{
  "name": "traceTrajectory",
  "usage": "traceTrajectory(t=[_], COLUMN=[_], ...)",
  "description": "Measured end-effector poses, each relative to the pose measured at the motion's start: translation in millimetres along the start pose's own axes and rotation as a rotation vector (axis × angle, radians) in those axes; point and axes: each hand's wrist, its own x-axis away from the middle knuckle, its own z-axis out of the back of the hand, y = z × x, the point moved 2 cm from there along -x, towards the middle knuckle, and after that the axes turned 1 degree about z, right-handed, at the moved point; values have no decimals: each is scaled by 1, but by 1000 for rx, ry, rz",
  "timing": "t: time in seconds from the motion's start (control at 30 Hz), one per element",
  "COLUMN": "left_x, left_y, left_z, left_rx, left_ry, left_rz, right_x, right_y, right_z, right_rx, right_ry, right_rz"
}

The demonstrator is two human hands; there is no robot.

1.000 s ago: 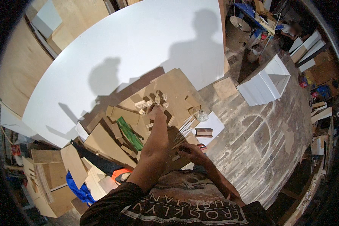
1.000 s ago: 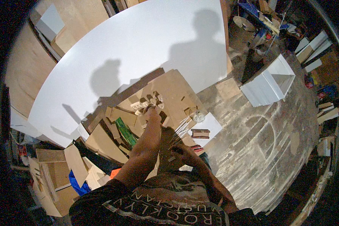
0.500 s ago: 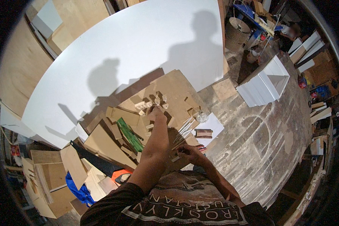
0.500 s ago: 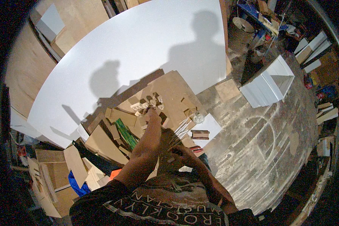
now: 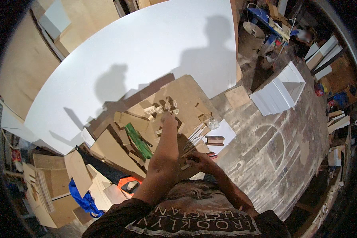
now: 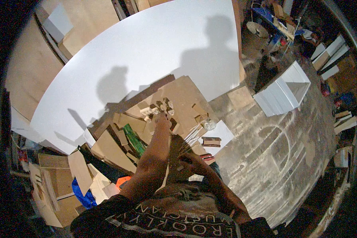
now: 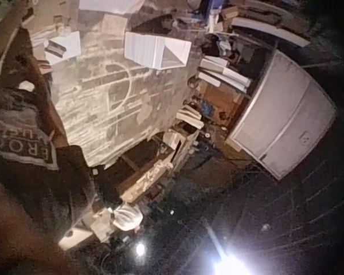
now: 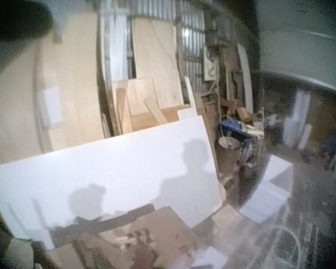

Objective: The person assembles a small structure using wooden blocks and sticks, applying glue to join the pieces together on a workspace.

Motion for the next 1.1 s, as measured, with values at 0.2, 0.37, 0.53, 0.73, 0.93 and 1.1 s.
traceTrajectory(t=[0.2, 0.37, 0.53, 0.73, 0.93, 1.1], left_x=[46, 123, 198, 213, 235, 247], left_y=[34, 54, 84, 80, 71, 50], left_z=[26, 60, 89, 110, 131, 147], left_rx=[-165, -255, -104, -119, -97, -77], left_ry=[-113, -466, -706, -850, -904, -938], left_rz=[44, -171, -380, -512, -565, -623], right_x=[-14, -54, -70, -69, -46, -8], right_y=[-44, -104, -141, -136, -147, -164], right_z=[21, 49, 23, 7, 11, 17], right_rx=[-49, 238, 136, -4, -70, -118], right_ry=[203, 597, 553, 552, 485, 411], right_rz=[120, 229, 295, 507, 509, 396])
